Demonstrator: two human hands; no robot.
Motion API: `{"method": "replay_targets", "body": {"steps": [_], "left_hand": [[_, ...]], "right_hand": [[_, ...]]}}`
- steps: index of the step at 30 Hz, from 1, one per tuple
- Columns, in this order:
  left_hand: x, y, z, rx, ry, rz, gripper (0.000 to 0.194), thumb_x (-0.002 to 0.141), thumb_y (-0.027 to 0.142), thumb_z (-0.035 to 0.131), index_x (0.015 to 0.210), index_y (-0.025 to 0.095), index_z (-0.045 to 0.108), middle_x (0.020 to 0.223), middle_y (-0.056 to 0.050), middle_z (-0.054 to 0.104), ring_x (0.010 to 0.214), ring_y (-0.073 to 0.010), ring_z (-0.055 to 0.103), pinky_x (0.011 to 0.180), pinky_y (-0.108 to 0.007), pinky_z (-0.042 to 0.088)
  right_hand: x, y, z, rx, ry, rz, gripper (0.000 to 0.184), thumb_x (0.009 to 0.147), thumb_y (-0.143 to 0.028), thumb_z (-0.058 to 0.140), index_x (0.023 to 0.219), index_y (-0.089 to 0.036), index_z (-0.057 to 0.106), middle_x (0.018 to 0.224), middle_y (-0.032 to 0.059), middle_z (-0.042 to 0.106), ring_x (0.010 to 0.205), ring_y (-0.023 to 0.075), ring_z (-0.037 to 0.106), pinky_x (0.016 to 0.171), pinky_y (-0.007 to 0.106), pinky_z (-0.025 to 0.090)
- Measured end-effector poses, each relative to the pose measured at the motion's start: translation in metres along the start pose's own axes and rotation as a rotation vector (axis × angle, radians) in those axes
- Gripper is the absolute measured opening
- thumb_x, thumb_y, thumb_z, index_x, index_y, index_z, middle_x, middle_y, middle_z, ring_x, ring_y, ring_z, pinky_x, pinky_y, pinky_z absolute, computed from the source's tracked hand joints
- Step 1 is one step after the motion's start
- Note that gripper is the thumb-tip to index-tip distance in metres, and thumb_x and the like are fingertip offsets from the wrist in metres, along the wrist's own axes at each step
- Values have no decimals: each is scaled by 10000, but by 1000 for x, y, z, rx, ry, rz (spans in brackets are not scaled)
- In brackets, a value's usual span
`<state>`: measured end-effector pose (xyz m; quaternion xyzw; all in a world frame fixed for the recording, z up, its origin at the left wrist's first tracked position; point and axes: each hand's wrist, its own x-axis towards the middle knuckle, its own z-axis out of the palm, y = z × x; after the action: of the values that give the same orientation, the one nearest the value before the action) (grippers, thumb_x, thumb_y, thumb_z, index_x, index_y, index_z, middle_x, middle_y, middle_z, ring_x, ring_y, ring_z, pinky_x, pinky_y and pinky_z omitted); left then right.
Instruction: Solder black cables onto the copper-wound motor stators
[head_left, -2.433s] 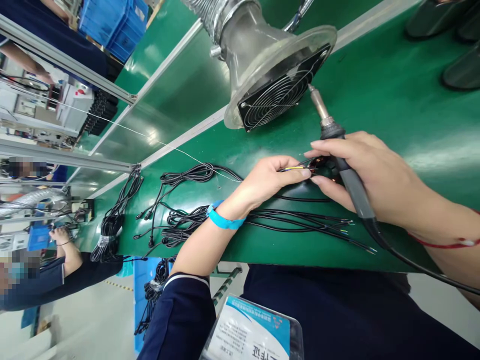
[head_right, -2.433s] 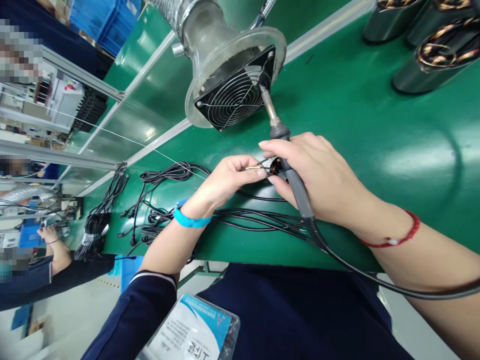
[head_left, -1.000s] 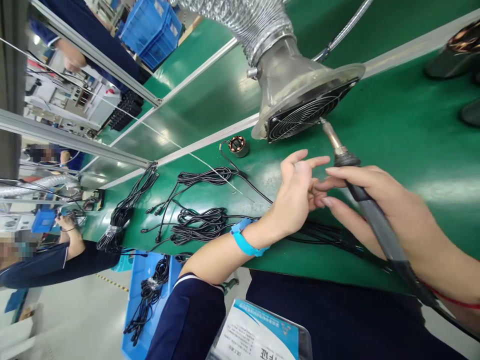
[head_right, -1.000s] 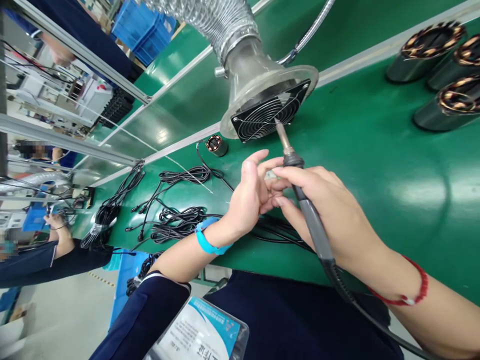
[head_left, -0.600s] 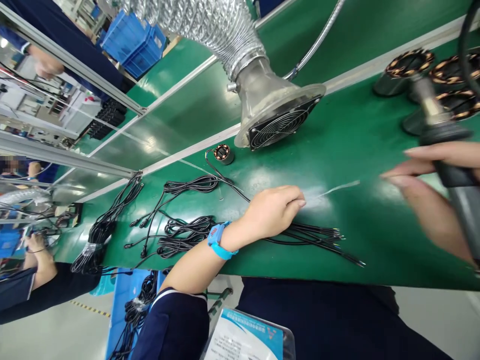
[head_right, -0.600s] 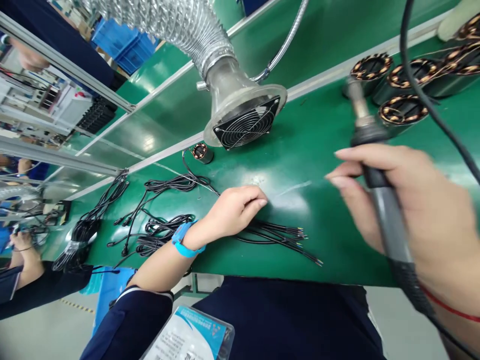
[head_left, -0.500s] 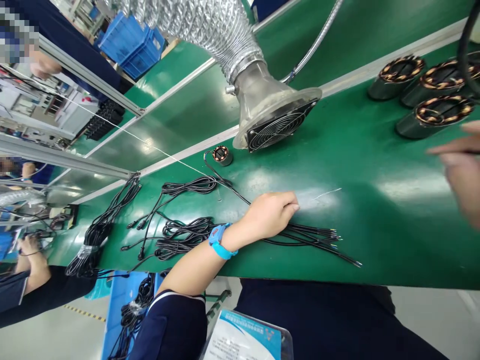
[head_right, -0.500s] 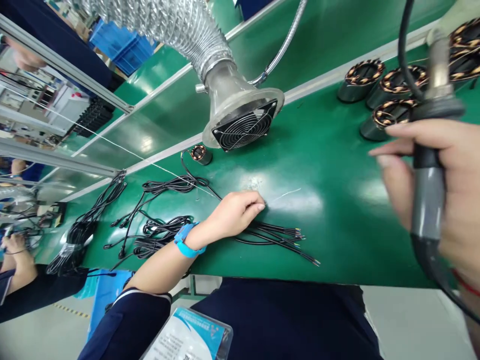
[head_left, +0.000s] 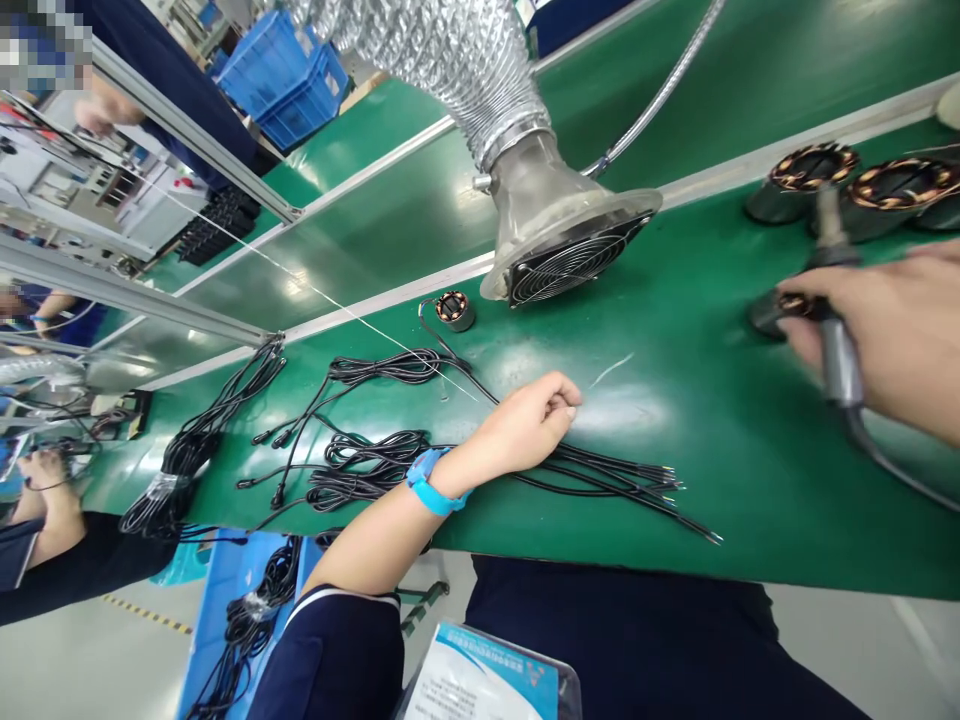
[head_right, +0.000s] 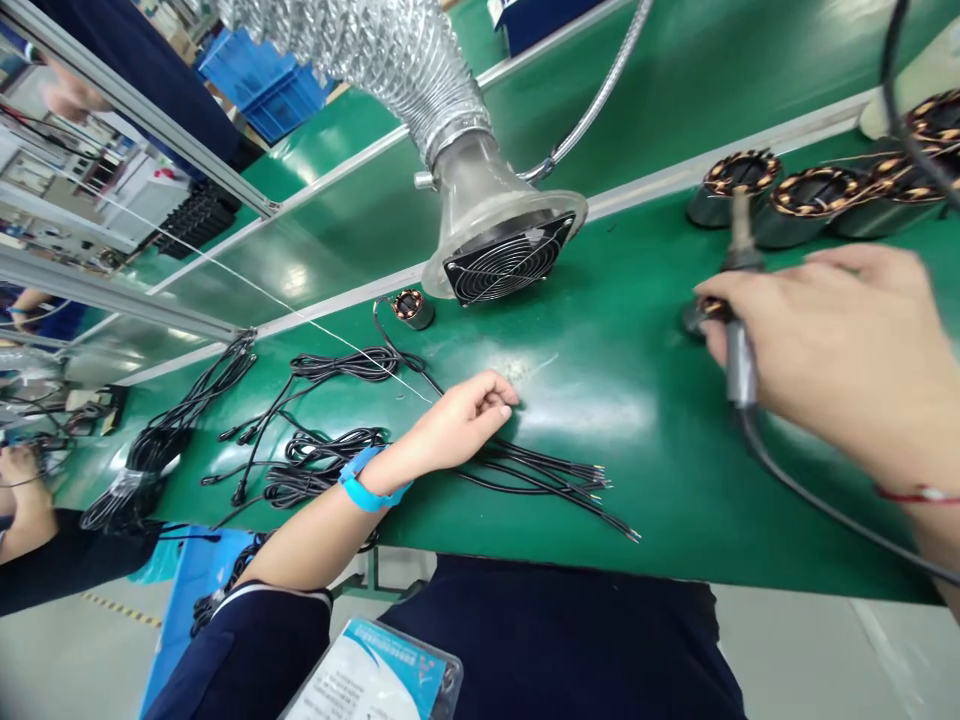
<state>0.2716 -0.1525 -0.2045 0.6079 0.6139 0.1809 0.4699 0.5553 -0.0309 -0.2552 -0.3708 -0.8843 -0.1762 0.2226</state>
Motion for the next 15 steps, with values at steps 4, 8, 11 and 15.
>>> {"method": "replay_targets", "body": {"steps": [4, 8, 11, 15], "left_hand": [[7, 1, 1, -46, 40, 42, 212, 836, 281, 512, 1001, 150, 493, 683, 47, 416, 623, -64, 381, 608, -222, 322], [7, 11, 3, 39, 85, -33, 326, 842, 493, 518, 883, 173, 468, 653, 48, 414, 604, -68, 361, 574, -233, 277], [3, 16, 7, 139, 73, -146, 496, 804, 663, 471, 768, 171, 425, 685, 31, 485, 629, -84, 400, 574, -244, 273], [0, 18, 11, 281, 104, -160, 456, 810, 629, 480, 787, 176, 425, 776, 14, 544, 665, -106, 423, 572, -255, 268]], "right_hand": [[17, -66, -31, 237, 127, -171, 300, 958, -353, 377, 1003, -118, 558, 849, 69, 600, 737, 170, 520, 832, 355, 392], [24, -101, -54, 461, 94, -93, 292, 961, -332, 351, 1060, -133, 539, 905, 67, 606, 766, 153, 524, 701, 310, 375], [24, -97, -51, 514, 72, 35, 284, 932, -316, 369, 1089, -159, 547, 974, 57, 618, 804, 153, 547, 669, 286, 388], [19, -84, -18, 742, -50, 168, 392, 852, -272, 405, 1233, -214, 478, 1126, 10, 604, 912, 118, 602, 693, 230, 454]]}}
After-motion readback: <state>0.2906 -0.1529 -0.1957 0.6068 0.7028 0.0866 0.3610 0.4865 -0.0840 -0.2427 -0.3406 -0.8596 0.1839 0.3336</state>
